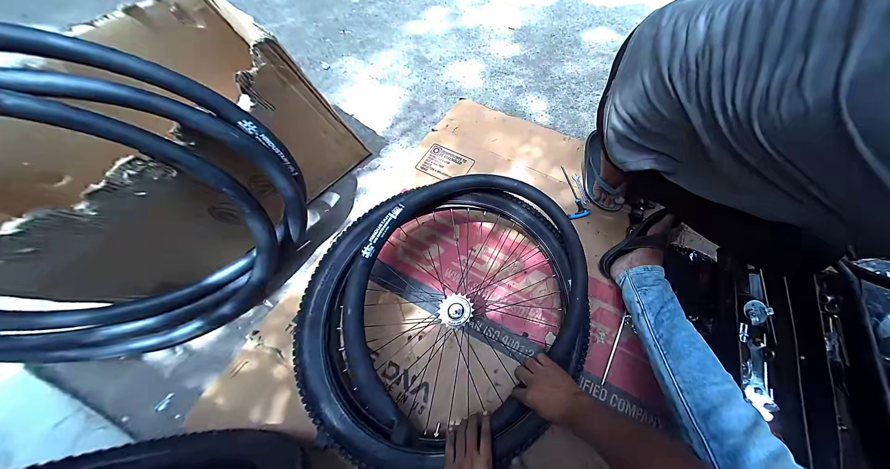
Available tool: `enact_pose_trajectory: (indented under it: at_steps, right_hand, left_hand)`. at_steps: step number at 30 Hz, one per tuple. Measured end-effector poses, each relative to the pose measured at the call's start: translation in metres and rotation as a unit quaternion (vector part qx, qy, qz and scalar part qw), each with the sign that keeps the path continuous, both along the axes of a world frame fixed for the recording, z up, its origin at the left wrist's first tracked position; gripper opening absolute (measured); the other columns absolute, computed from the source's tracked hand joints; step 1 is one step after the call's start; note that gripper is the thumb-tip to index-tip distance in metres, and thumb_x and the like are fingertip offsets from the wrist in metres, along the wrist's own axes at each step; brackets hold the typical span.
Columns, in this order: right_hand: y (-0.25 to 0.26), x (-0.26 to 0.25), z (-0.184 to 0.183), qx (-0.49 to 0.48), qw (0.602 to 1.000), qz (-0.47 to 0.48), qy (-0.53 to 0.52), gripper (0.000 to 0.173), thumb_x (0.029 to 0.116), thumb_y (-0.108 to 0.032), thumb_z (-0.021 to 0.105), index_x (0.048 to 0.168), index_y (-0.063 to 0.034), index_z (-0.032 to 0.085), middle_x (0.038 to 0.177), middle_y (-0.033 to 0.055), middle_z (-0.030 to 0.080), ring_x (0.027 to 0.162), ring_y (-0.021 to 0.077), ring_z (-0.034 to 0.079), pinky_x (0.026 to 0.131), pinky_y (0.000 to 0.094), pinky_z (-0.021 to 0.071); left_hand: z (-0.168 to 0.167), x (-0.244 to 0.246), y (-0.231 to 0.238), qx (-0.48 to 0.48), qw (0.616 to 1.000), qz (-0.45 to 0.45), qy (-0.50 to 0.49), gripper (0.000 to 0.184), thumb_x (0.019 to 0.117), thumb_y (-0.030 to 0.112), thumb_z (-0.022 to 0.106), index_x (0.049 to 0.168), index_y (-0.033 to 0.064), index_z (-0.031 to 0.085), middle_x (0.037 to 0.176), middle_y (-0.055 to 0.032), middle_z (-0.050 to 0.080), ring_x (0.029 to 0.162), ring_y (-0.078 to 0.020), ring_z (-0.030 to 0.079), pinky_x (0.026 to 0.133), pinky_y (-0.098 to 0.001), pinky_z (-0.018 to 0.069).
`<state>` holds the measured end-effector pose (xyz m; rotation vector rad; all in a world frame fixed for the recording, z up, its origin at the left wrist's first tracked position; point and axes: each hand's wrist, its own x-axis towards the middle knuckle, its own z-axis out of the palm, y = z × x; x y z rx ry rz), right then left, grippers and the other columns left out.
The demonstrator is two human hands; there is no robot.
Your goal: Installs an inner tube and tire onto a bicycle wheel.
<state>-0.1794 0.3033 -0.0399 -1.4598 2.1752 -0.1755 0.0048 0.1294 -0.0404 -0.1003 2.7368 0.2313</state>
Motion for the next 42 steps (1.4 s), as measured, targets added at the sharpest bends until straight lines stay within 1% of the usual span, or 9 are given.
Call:
enact_pose_trajectory:
  at_steps: [4, 9, 13, 19, 27, 32, 36, 39, 42]
  right_hand:
    - [0.008, 0.018, -0.015, -0.006, 0.999, -0.052, -0.002, 0.029, 0.0994, -0.008, 0.053, 0.125, -0.0081, 0.066, 0.125, 0.0176, 0.066, 0.121, 0.0371, 0.062, 0.11, 0.0557, 0.044]
    - [0.046, 0.036, -0.012, 0.031, 0.998, 0.012, -0.05, 0.103, 0.0829, -0.054, 0.077, 0.163, -0.0104, 0.028, 0.165, 0.0242, 0.032, 0.152, 0.0419, 0.031, 0.125, 0.0604, 0.0191]
    - [0.026, 0.033, -0.013, 0.013, 1.0, 0.017, 0.013, 0.068, 0.0853, -0.003, 0.07, 0.149, -0.0063, 0.046, 0.137, 0.0247, 0.056, 0.127, 0.0434, 0.055, 0.111, 0.0582, 0.0413]
    - [-0.019, 0.013, 0.056, 0.056, 0.994, 0.035, -0.089, 0.066, 0.0728, -0.025, 0.087, 0.128, -0.0046, 0.058, 0.121, 0.0224, 0.064, 0.107, 0.0436, 0.064, 0.089, 0.0618, 0.0521]
    - [-0.043, 0.026, 0.061, 0.115, 0.979, 0.014, -0.167, 0.042, 0.0761, -0.029, 0.083, 0.106, -0.0028, 0.067, 0.104, 0.0205, 0.069, 0.099, 0.0414, 0.067, 0.08, 0.0642, 0.0519]
    - [-0.018, 0.033, 0.054, -0.012, 0.965, -0.094, -0.245, 0.069, 0.072, -0.019, 0.087, 0.135, -0.0161, 0.06, 0.117, 0.0158, 0.07, 0.11, 0.0379, 0.068, 0.092, 0.0626, 0.0537]
    - [0.01, 0.032, 0.052, -0.223, 0.96, -0.109, -0.129, 0.041, 0.0956, -0.037, 0.066, 0.132, -0.0186, 0.066, 0.139, 0.0063, 0.063, 0.139, 0.0247, 0.051, 0.122, 0.0443, 0.0344]
    - [0.033, -0.013, 0.053, -0.106, 0.99, -0.08, -0.044, 0.04, 0.1066, -0.036, 0.05, 0.143, -0.0221, 0.059, 0.151, 0.0106, 0.053, 0.147, 0.0298, 0.042, 0.127, 0.0538, 0.0235]
    - [0.044, -0.056, 0.037, -0.018, 0.999, -0.025, -0.042, 0.032, 0.1075, -0.033, 0.053, 0.133, -0.0208, 0.068, 0.142, 0.0133, 0.06, 0.132, 0.0349, 0.055, 0.115, 0.0551, 0.0384]
  left_hand:
    - [-0.009, -0.01, 0.012, -0.011, 1.0, 0.021, 0.009, 0.081, 0.0708, 0.031, 0.084, 0.142, 0.0032, 0.058, 0.133, -0.0234, 0.062, 0.122, -0.0415, 0.061, 0.107, -0.0542, 0.0464]
    - [0.005, -0.016, 0.001, 0.035, 0.998, 0.005, -0.045, 0.066, 0.0729, 0.031, 0.083, 0.133, 0.0098, 0.066, 0.124, -0.0173, 0.066, 0.117, -0.0369, 0.062, 0.103, -0.0506, 0.0482]
    - [0.033, -0.028, 0.001, 0.012, 0.997, -0.026, -0.068, 0.056, 0.0751, 0.03, 0.079, 0.127, 0.0123, 0.069, 0.116, -0.0099, 0.072, 0.109, -0.0285, 0.067, 0.102, -0.0487, 0.0468]
    - [0.102, -0.05, -0.037, -0.01, 0.988, -0.035, -0.147, 0.061, 0.0757, 0.032, 0.08, 0.133, 0.0161, 0.066, 0.13, -0.0078, 0.067, 0.128, -0.0297, 0.058, 0.122, -0.0568, 0.024]
    - [0.106, -0.037, -0.047, -0.044, 0.986, -0.13, -0.097, 0.085, 0.0761, 0.026, 0.082, 0.153, 0.0197, 0.046, 0.136, -0.0168, 0.061, 0.125, -0.0386, 0.058, 0.11, -0.0598, 0.0392]
    - [0.082, -0.028, -0.032, -0.005, 0.992, -0.124, -0.021, 0.058, 0.0827, 0.003, 0.071, 0.139, 0.0155, 0.063, 0.126, -0.0164, 0.067, 0.122, -0.0385, 0.061, 0.111, -0.0577, 0.0408]
    - [0.071, -0.012, -0.038, -0.012, 0.999, -0.048, 0.017, 0.062, 0.0769, -0.007, 0.069, 0.134, 0.0166, 0.068, 0.122, -0.0157, 0.069, 0.122, -0.0385, 0.062, 0.12, -0.0612, 0.0283]
    - [0.07, -0.001, -0.056, -0.038, 0.998, -0.029, 0.051, 0.056, 0.0777, -0.01, 0.069, 0.128, 0.0145, 0.071, 0.124, -0.0204, 0.067, 0.127, -0.0425, 0.058, 0.12, -0.0609, 0.0302]
    - [0.083, -0.003, -0.06, -0.038, 0.999, -0.018, 0.004, 0.079, 0.0698, 0.001, 0.082, 0.145, 0.0093, 0.057, 0.154, -0.033, 0.042, 0.143, -0.0534, 0.039, 0.12, -0.0662, 0.0253]
